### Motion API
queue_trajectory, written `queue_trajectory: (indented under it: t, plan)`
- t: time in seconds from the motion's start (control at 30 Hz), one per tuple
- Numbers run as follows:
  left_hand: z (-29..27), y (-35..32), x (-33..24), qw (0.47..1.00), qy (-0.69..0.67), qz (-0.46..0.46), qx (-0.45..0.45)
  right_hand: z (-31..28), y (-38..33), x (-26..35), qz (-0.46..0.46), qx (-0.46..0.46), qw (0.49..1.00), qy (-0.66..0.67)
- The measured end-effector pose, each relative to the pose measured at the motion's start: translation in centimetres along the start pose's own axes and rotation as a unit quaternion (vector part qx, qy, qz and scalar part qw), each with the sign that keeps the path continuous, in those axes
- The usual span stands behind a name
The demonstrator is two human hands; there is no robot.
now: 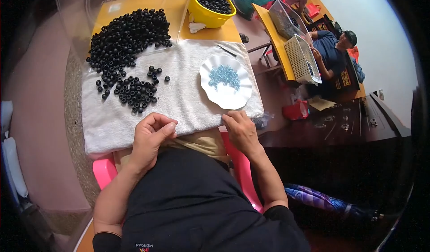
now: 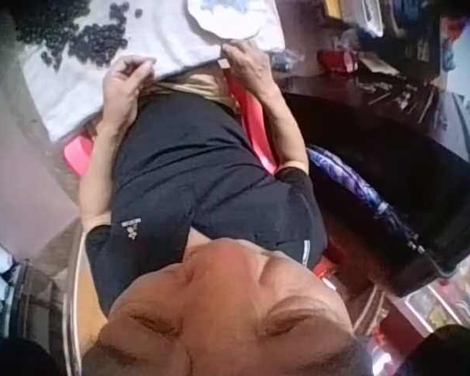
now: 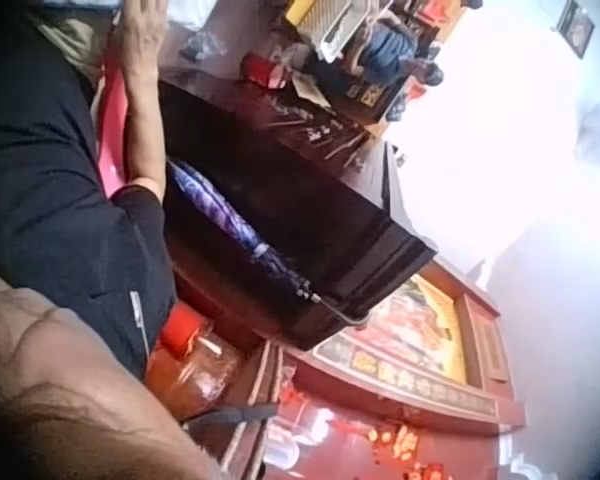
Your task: The recorder manually assembles small blue beads into black component rings.
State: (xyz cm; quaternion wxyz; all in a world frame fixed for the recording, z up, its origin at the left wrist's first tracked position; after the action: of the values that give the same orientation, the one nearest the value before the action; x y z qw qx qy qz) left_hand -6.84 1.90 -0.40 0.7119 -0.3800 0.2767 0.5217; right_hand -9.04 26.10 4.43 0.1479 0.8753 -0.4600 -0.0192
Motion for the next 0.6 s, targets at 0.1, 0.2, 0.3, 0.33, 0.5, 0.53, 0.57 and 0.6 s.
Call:
queue_trajectory:
  t: [0.1,0.2,0.3,0.33,0.5,0.53,0.57,0.6]
  plan:
    - [0.0,0.1,0.3,1.0,-0.002,-0.004,0.01,-0.1,0.2,0.5,-0.028,-0.002,1.0,-0.009]
    - [0.1,0.1,0.4,1.0,0.008,0.002,0.009,-0.3,0.4,1.2,-0.064,-0.007,0.998,-0.01]
    - [0.0,0.3,0.6,1.0,0.002,-0.002,0.006,-0.1,0.6,1.5,-0.091,0.008,0.996,-0.022]
    - [0.1,0.3,0.5,1.0,0.003,0.001,0.006,0.1,0.6,1.5,-0.095,0.024,0.995,-0.036]
    - [0.6,0.2,0.6,0.999,0.018,-0.007,0.026,-1.0,1.0,3.0,-0.067,-0.055,0.986,0.142]
    - [0.5,0.1,0.8,1.0,0.018,-0.005,0.025,-1.0,1.2,3.8,-0.069,-0.056,0.986,0.142]
    - [0.6,0.1,1.0,0.999,0.023,-0.01,0.035,-1.3,1.4,4.5,-0.061,-0.063,0.976,0.199]
    - [0.7,0.1,1.2,0.998,0.029,-0.015,0.046,-1.5,1.8,5.1,-0.052,-0.07,0.963,0.255]
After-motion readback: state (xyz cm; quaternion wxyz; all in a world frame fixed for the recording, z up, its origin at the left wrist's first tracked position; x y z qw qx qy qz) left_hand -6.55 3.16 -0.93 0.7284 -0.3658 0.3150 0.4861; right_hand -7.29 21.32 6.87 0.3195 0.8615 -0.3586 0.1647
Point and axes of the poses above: each hand's wrist, its own y-axis towards the middle knuckle, its own z-axis out of the palm, x = y × z, the point moved 7 cm from there along y, towards the middle knuckle, and after that the axes turned 1 degree about -z, right-handed, at the moved point
